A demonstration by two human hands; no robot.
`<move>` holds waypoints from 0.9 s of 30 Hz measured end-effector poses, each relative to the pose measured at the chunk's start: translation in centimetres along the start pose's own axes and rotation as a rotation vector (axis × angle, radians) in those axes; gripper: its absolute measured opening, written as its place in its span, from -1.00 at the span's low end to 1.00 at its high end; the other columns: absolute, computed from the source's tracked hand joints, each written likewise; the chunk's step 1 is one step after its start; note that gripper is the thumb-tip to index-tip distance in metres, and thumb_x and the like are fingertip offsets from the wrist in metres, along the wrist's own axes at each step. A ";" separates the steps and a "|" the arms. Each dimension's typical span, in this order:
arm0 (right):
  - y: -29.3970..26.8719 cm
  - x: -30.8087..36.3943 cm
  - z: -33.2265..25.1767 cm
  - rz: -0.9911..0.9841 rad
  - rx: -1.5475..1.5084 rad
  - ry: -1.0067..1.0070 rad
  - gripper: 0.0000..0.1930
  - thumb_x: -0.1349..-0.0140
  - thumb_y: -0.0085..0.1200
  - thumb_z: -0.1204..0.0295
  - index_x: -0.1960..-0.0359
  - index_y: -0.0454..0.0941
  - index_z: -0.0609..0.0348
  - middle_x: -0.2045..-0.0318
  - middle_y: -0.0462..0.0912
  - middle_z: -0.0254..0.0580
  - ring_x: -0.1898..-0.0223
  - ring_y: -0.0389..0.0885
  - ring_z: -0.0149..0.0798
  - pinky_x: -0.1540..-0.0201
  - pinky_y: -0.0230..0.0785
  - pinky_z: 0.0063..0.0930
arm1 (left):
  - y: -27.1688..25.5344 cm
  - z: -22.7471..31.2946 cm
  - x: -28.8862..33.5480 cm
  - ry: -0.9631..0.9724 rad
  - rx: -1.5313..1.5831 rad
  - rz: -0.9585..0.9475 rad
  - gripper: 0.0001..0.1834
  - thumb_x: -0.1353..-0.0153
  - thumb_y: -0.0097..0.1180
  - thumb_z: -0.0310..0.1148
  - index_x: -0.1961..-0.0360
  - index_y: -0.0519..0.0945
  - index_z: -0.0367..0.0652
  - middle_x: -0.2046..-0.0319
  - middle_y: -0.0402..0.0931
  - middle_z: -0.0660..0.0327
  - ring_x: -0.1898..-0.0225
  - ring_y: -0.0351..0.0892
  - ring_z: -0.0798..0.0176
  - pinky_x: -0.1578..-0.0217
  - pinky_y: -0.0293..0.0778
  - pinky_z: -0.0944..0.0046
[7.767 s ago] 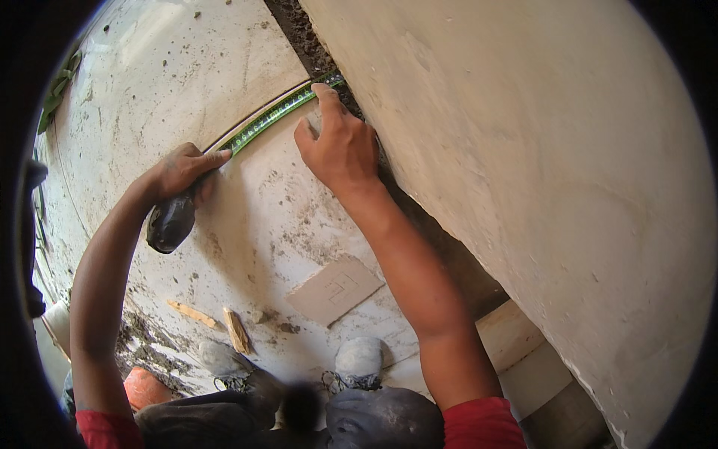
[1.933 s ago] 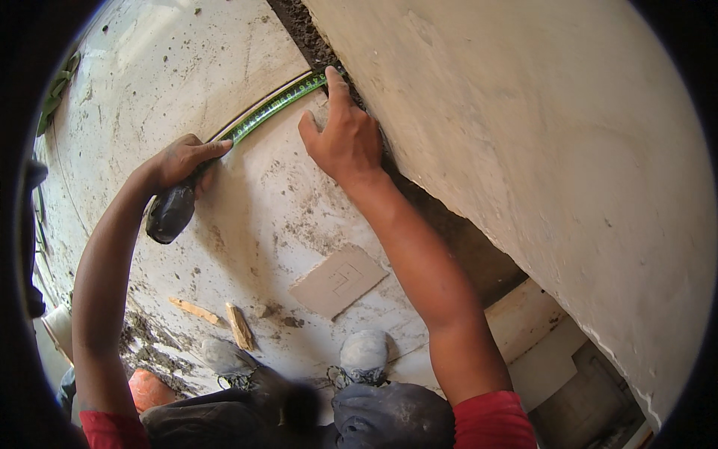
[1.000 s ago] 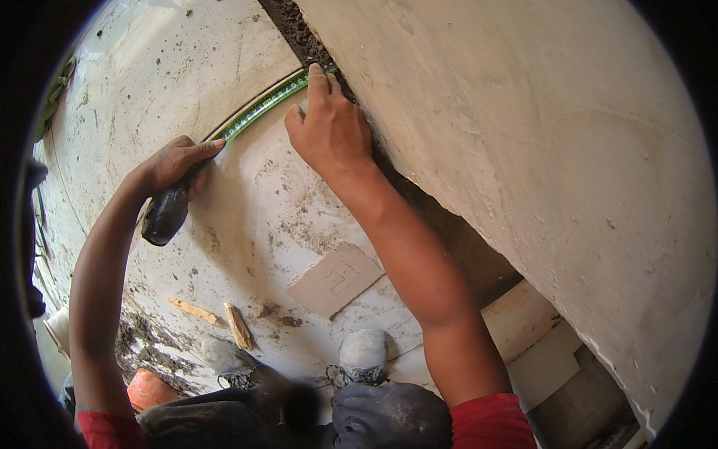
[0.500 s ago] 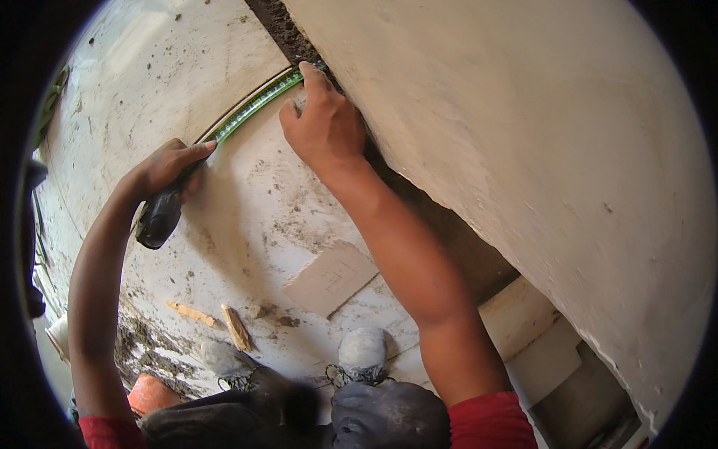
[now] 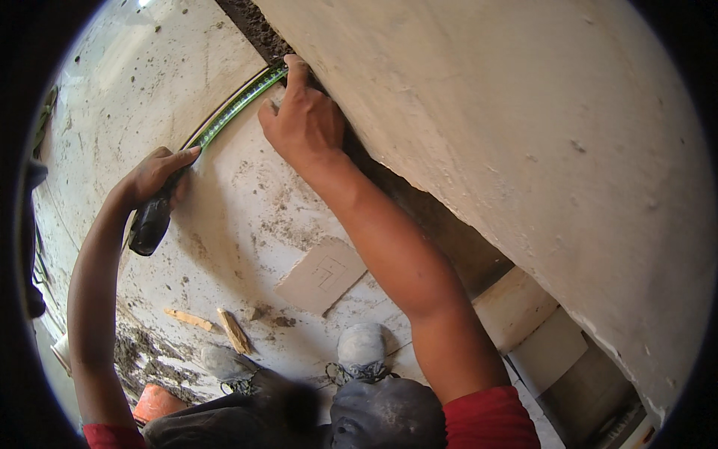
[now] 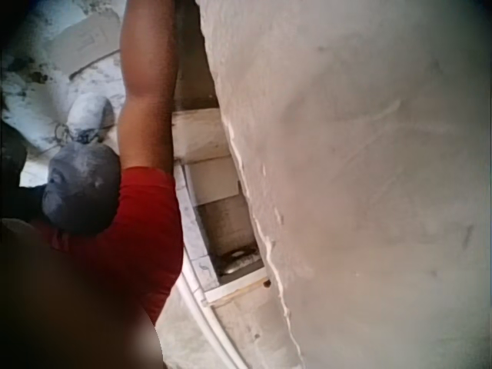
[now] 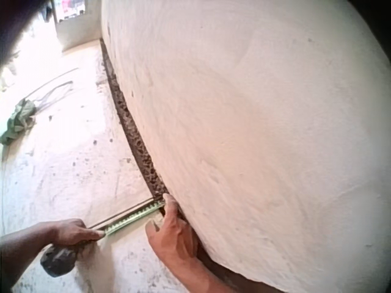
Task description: The person uses a tape measure to measure a section of the floor and marks measurements on a small piece of cardboard. They repeatedly reposition the tape measure and record values with a pen.
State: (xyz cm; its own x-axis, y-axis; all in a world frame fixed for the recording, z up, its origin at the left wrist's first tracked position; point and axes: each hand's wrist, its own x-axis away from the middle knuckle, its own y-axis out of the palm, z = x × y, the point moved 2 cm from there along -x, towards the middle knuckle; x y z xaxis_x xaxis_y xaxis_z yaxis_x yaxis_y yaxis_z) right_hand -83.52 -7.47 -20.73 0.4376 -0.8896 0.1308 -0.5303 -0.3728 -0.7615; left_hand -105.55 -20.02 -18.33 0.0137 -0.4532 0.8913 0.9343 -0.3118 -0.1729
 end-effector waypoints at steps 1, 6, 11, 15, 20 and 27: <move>0.0 0.0 0.0 0.012 0.000 -0.027 -0.31 -0.14 0.21 0.24 -0.30 0.19 -0.03 0.18 0.68 0.24 0.10 0.64 0.27 -0.03 0.47 -0.03 | 0.0 -0.1 0.0 -0.003 0.003 0.004 -0.24 -0.29 -0.01 0.28 0.70 0.55 -0.25 0.75 0.47 0.18 0.72 0.54 0.29 0.59 0.53 0.28; -0.2 0.3 0.2 0.042 -0.004 -0.106 -0.43 -0.13 0.21 0.25 -0.19 0.35 0.00 0.23 0.68 0.21 0.18 0.66 0.26 0.06 0.50 -0.01 | -0.1 -0.4 -0.3 -0.018 0.009 -0.007 -0.24 -0.28 0.00 0.29 0.70 0.55 -0.25 0.75 0.47 0.19 0.72 0.54 0.29 0.60 0.52 0.28; -0.1 0.4 0.4 0.091 0.013 -0.240 -0.56 -0.14 0.16 0.31 -0.07 0.46 0.12 0.10 0.66 0.14 0.19 0.67 0.20 0.12 0.55 -0.04 | -0.1 -0.5 -0.3 -0.015 0.008 0.012 -0.24 -0.26 0.02 0.31 0.70 0.55 -0.25 0.74 0.47 0.20 0.72 0.53 0.29 0.60 0.52 0.28; -0.1 0.4 0.6 0.108 -0.007 -0.269 -0.55 -0.15 0.18 0.32 -0.09 0.47 0.09 0.10 0.67 0.10 0.17 0.66 0.19 0.10 0.54 -0.05 | -0.1 -0.3 -0.2 -0.011 0.010 0.009 -0.25 -0.26 0.02 0.30 0.69 0.55 -0.24 0.74 0.47 0.20 0.71 0.53 0.30 0.61 0.51 0.28; 0.1 0.4 0.7 0.132 -0.011 -0.285 -0.55 -0.15 0.18 0.32 -0.09 0.46 0.10 0.11 0.67 0.11 0.19 0.67 0.18 0.11 0.54 -0.06 | -0.1 -0.2 -0.1 -0.018 0.012 0.006 -0.25 -0.27 0.02 0.29 0.70 0.56 -0.24 0.74 0.47 0.20 0.72 0.53 0.30 0.61 0.51 0.29; 0.2 0.4 0.8 0.154 0.009 -0.293 -0.55 -0.15 0.19 0.32 -0.09 0.45 0.09 0.28 0.69 0.15 0.28 0.68 0.20 0.18 0.55 -0.03 | 0.0 -0.2 -0.1 0.002 -0.002 0.013 -0.24 -0.28 0.00 0.29 0.71 0.57 -0.25 0.75 0.48 0.19 0.72 0.53 0.30 0.61 0.51 0.30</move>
State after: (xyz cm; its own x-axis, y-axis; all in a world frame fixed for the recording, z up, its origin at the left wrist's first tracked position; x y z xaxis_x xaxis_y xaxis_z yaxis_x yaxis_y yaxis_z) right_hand -82.94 -7.67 -21.35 0.5442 -0.8208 -0.1737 -0.6004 -0.2365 -0.7639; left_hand -105.64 -20.11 -18.53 0.0256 -0.4586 0.8883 0.9335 -0.3071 -0.1854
